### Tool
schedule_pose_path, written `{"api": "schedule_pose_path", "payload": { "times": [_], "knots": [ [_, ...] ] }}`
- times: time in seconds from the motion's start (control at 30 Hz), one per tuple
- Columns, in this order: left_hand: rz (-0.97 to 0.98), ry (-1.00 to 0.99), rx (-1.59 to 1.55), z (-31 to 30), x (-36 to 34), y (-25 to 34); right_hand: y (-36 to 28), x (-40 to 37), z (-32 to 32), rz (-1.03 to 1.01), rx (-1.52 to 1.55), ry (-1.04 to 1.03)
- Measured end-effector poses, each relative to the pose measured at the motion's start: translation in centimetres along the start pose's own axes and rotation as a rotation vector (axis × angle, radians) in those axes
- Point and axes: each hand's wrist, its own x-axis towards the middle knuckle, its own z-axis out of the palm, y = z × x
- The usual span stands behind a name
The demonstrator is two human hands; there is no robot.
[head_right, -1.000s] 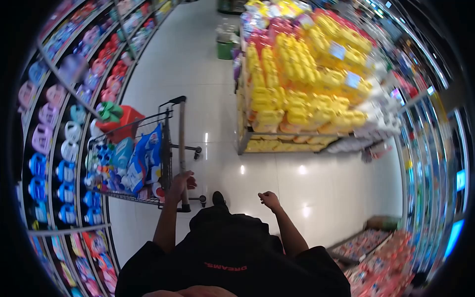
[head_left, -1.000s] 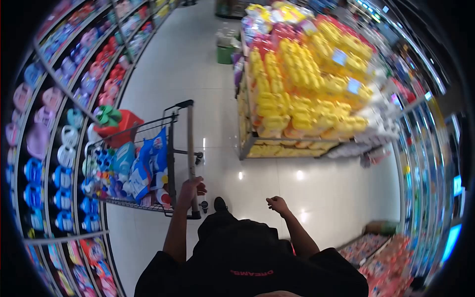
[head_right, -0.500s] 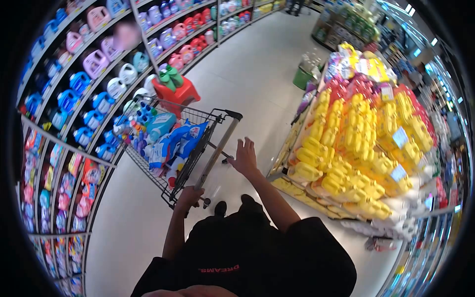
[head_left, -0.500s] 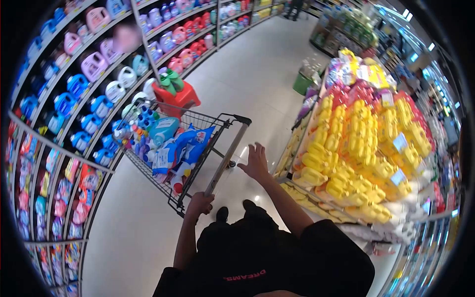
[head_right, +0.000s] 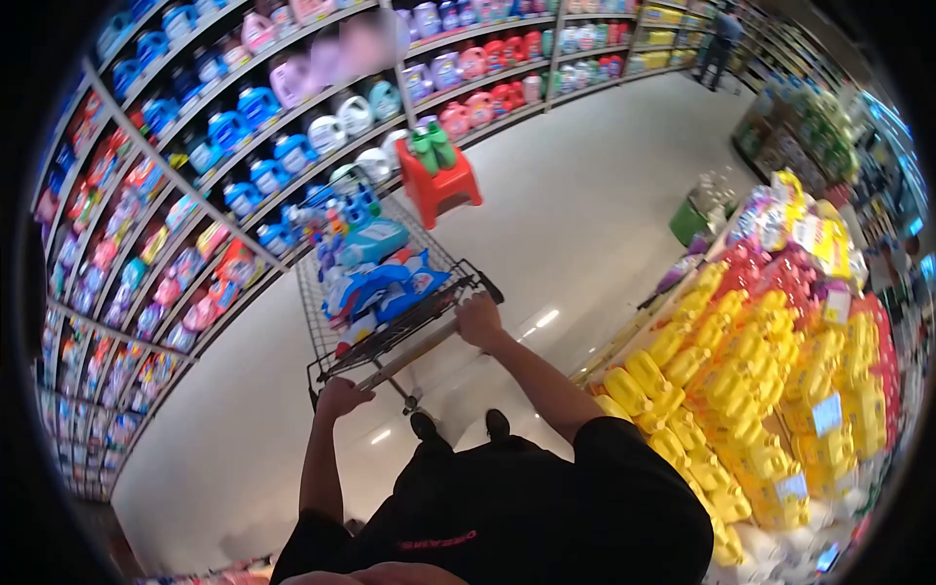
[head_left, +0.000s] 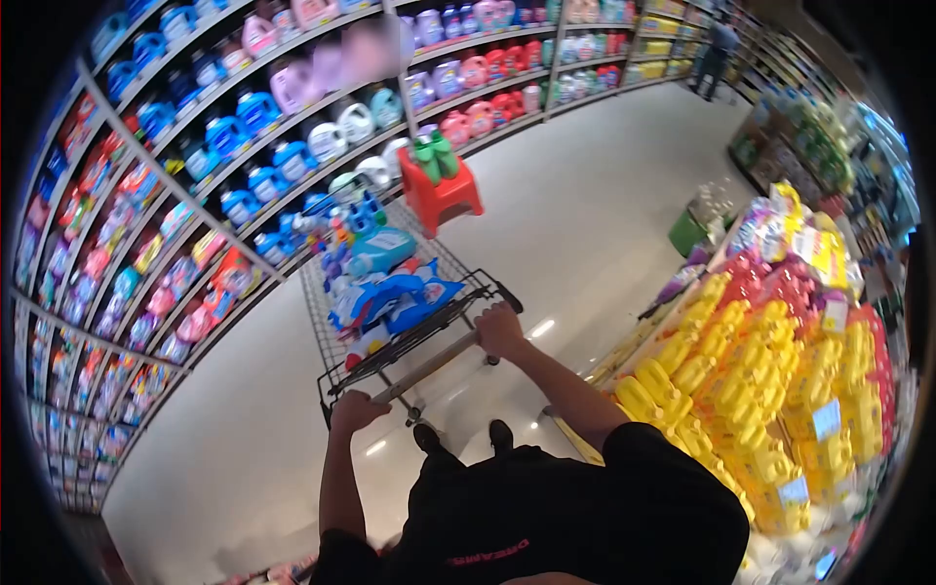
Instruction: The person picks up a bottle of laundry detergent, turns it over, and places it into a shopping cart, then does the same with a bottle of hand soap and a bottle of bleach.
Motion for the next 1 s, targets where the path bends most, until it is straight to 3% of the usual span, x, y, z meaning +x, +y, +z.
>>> {"api": "schedule_pose_path", "payload": {
  "times": [0.1, 0.23, 0.3, 0.33, 0.4, 1.0],
  "knots": [
    [-0.072, 0.019, 0.058, -0.8, -1.9, -0.5, -0.8, 0.7, -0.7, -0.070, 0.020, -0.297],
    [-0.134, 0.056, 0.167, -0.8, -3.7, -2.2, -2.6, 0.1, 1.0, -0.154, 0.071, -0.276],
    [-0.135, 0.081, 0.219, -0.6, -4.0, -3.6, -4.1, -0.6, 1.9, -0.152, 0.019, 0.077],
    [-0.116, 0.092, 0.250, -0.4, -4.1, -4.4, -4.8, -0.4, 1.6, -0.165, 0.017, 0.096],
    [-0.105, 0.093, 0.276, -0.4, -4.3, -5.3, -5.9, -0.5, -0.7, -0.157, 0.028, -0.340],
    [-0.124, 0.165, 0.174, -0.3, -6.6, -7.7, -9.4, -0.1, -1.4, -0.159, -0.018, -0.389]
  ]
}}
